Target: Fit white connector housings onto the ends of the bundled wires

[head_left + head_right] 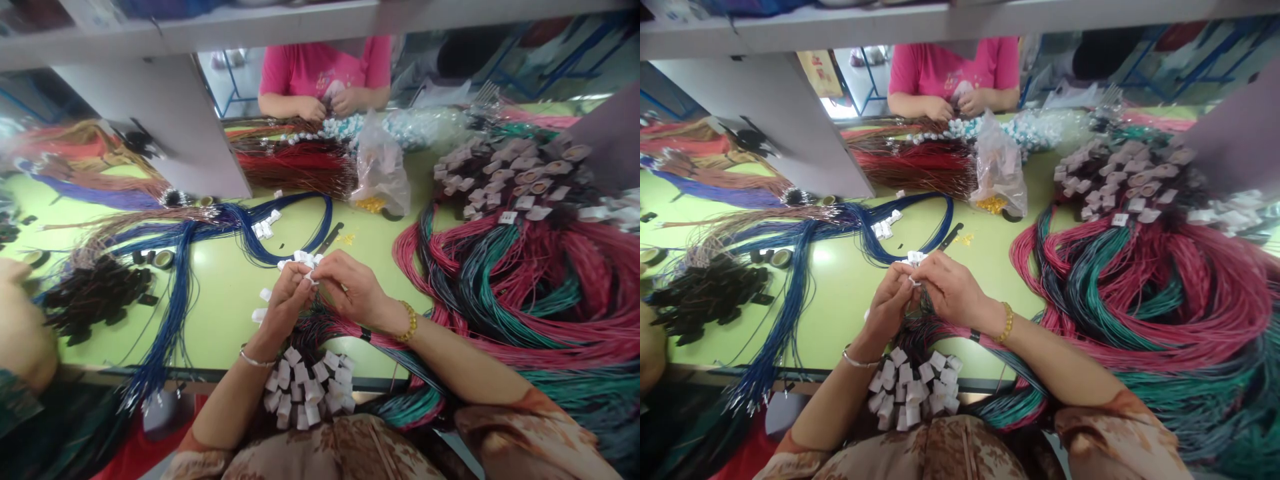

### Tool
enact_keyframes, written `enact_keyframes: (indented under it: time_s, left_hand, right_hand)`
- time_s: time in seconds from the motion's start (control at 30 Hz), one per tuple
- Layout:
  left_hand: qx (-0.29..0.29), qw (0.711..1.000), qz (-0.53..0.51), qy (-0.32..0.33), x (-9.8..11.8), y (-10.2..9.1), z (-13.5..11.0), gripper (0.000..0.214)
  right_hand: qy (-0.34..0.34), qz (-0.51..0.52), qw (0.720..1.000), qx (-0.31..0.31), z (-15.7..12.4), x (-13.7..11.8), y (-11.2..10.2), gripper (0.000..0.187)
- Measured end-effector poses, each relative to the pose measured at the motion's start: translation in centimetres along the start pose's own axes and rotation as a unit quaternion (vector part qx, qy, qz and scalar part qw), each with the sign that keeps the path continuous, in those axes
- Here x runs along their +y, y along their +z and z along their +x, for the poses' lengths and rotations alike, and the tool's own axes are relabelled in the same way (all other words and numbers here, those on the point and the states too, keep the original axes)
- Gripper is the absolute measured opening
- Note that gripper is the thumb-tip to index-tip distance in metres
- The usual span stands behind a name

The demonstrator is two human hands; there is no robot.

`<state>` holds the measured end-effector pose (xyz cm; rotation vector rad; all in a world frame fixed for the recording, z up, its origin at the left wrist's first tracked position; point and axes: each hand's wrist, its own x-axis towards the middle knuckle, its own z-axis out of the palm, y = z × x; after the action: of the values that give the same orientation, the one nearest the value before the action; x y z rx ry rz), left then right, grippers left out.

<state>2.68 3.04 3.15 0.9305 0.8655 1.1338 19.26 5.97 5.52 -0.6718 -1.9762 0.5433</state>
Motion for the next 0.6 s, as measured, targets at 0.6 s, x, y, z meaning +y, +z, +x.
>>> enact_keyframes:
  time_s: [0.6]
  left_hand:
    - [0.127, 0.989, 0.032, 0.066, -0.9, -0.1, 0.5, 0.043]
  right_hand:
    - [0.042, -0.086, 0.988, -0.118, -1.9, -0.7, 2.7, 0.031]
